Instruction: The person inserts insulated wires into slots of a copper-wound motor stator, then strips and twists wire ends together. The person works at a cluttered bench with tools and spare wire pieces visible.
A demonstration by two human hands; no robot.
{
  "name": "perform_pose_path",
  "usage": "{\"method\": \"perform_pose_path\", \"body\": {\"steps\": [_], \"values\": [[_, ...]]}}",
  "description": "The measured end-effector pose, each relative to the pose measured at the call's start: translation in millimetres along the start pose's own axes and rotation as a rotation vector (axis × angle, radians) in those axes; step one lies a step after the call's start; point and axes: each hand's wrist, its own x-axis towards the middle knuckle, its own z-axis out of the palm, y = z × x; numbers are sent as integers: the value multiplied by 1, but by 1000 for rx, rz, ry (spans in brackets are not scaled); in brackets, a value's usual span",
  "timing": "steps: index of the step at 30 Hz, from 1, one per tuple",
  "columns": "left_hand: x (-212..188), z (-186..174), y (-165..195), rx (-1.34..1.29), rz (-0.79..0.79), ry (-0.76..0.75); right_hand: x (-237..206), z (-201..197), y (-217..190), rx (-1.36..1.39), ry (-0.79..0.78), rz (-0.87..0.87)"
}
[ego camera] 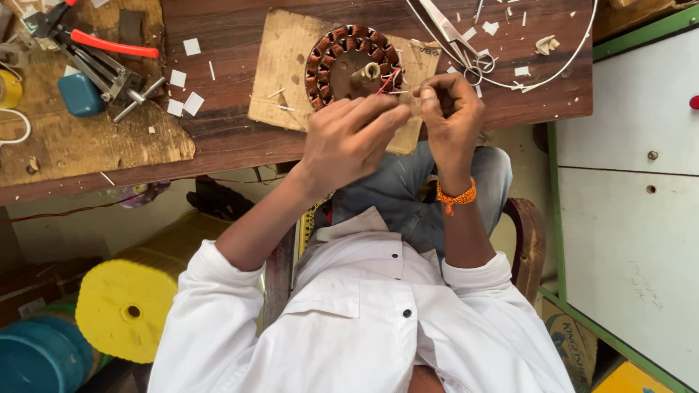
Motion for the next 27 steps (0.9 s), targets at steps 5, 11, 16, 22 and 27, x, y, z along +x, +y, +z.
{"method": "perform_pose_path", "body": {"steps": [5,11,16,22,27], "values": [[6,20,-6,129,-101,32,2,2,2,-77,17,-18],[-3,26,-16,209,-136,-131,-1,2,5,-135,26,-35],[-8,24,-24,77,-89,-19,0,5,-2,-202,49,-82],[-10,22,-27,42,-79,-55,6,-1,-22,-250,-126,-140],[-12,20,-28,-58,-58,8,17,1,-30,-352,-248,-215]]}}
